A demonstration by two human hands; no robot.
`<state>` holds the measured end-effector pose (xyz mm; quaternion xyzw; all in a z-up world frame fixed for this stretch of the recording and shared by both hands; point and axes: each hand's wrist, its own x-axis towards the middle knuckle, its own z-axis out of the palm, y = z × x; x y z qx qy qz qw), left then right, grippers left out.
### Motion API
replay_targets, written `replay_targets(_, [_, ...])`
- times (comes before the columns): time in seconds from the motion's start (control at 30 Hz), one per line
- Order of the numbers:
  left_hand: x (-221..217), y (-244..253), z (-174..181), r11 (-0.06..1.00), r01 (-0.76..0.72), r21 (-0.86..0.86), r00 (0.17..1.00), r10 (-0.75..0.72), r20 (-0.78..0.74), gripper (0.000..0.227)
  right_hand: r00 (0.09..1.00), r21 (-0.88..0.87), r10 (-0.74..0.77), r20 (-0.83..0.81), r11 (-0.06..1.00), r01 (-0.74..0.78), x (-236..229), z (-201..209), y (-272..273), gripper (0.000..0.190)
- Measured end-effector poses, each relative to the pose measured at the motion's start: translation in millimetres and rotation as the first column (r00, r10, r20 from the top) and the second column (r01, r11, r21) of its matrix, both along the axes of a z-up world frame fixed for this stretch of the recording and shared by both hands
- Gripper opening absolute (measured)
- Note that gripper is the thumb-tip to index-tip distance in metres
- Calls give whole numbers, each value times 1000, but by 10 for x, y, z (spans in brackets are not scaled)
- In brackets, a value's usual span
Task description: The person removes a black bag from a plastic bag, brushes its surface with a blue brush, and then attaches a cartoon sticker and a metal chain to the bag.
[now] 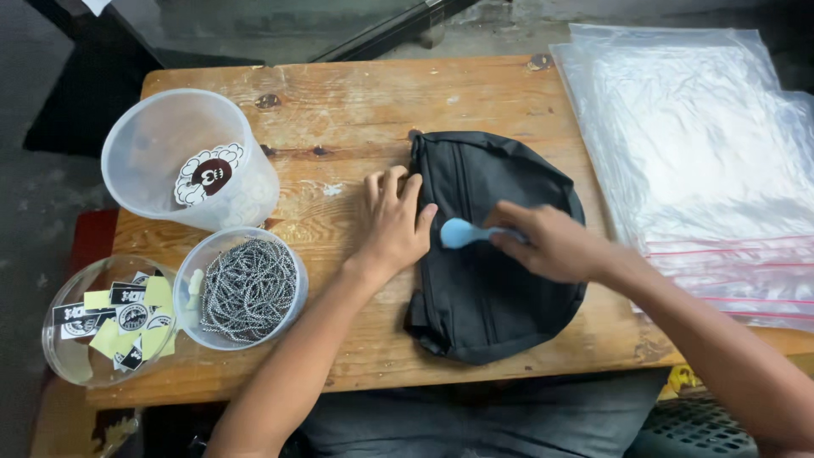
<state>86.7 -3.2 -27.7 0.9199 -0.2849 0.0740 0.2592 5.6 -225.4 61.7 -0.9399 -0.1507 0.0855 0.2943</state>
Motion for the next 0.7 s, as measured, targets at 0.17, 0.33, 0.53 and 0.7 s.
replay_targets(0.17, [38, 27, -30, 1000, 7, -5, 999, -7, 32, 45, 960, -273, -149, 235, 938, 212, 700, -282, -345, 26])
replay_targets(0.33, [3, 0, -44, 996, 22, -88, 994, -12, 108, 66, 963, 6, -120, 239, 993, 122, 652, -218, -89, 21])
replay_targets(0.53, [54, -58, -182, 967, 254, -17, 931, -240, 275, 33, 931, -378, -102, 351, 894, 241, 521, -490, -511, 26])
replay_targets(0.7, [72, -76, -235, 969, 246, -14, 934, -233, 271, 33, 923, -570, -220, 316, 733, 370, 154, -380, -614, 21])
